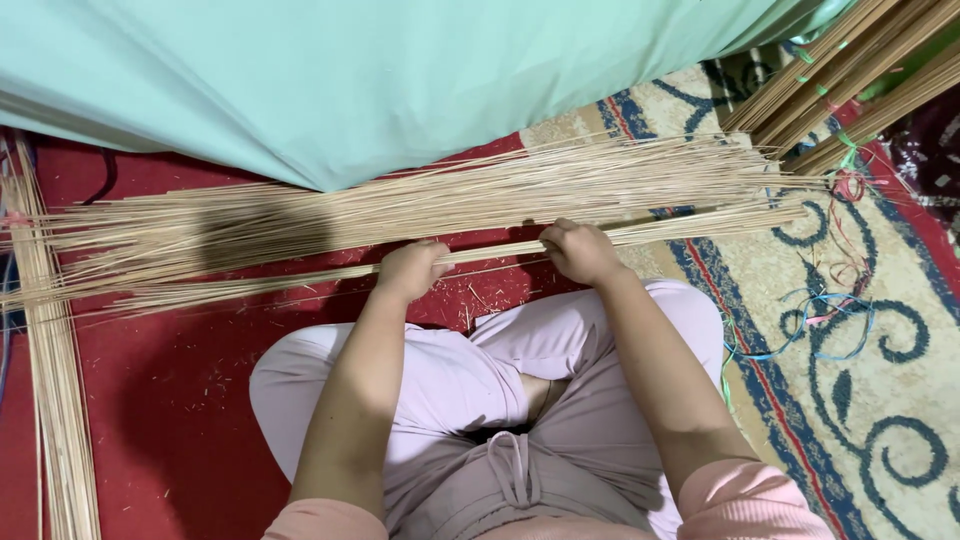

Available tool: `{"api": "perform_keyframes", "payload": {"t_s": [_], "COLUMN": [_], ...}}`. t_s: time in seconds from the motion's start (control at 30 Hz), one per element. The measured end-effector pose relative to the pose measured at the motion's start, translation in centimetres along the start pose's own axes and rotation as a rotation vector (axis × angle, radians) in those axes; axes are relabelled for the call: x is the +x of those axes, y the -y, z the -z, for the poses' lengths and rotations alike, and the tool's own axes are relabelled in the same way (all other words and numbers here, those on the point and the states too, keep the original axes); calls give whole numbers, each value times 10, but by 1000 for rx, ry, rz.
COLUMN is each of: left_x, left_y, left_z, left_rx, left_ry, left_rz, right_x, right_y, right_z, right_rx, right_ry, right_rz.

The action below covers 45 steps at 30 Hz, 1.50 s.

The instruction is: The person bundles and aligns thin wooden sticks by hand, picking them up and placing them onto a stack on the floor, then aligning them with both hands.

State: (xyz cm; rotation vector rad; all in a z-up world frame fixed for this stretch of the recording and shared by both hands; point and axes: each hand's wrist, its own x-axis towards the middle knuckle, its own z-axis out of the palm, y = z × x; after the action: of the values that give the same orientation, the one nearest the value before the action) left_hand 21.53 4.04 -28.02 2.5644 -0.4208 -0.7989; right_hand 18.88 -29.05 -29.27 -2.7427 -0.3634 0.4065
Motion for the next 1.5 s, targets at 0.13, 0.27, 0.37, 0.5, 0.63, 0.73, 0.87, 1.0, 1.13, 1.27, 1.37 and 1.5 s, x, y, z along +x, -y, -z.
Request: {"api": "perform_keyframes", "payload": {"t_s": [0.13, 0.27, 0.37, 0.5, 0.63, 0.73, 0.87, 1.0, 1.13, 1.27, 1.37, 1.5], "left_x": [-6, -4, -7, -15, -11, -15, -31, -56, -95, -106, -88, -73], "left_y": [1, 6, 9, -2, 1, 7, 33, 77, 71, 73, 67, 24], "left_z": [-5, -15, -20, -10, -15, -8, 11, 39, 88, 85, 54, 35], "left_rx": [57, 32, 20, 85, 207, 244, 207, 281, 305, 367, 416, 496], "left_ry": [-13, 18, 27, 61, 72, 110, 111, 128, 124, 143, -547, -578], "left_rz": [-54, -19, 6, 44, 27, -17, 23, 62, 154, 184, -434, -816], "right_x": [-8, -10, -13, -19, -27, -31, -37, -52, -64, -66, -61, -61], "right_y": [2, -6, 0, -5, -4, 6, -17, -12, -2, 0, 4, 5], "right_z": [3, 3, 10, 4, -1, 19, 17, 29, 40, 41, 42, 41], "right_rx": [-61, -37, -44, -49, 16, -70, -80, -137, -124, -148, -86, -33], "right_ry": [34, 85, 175, 217, 134, 89, 78, 52, 46, 44, 75, 92], "right_rz": [-2, -17, -51, -49, -14, 26, -26, -133, -176, -186, -198, -224]}}
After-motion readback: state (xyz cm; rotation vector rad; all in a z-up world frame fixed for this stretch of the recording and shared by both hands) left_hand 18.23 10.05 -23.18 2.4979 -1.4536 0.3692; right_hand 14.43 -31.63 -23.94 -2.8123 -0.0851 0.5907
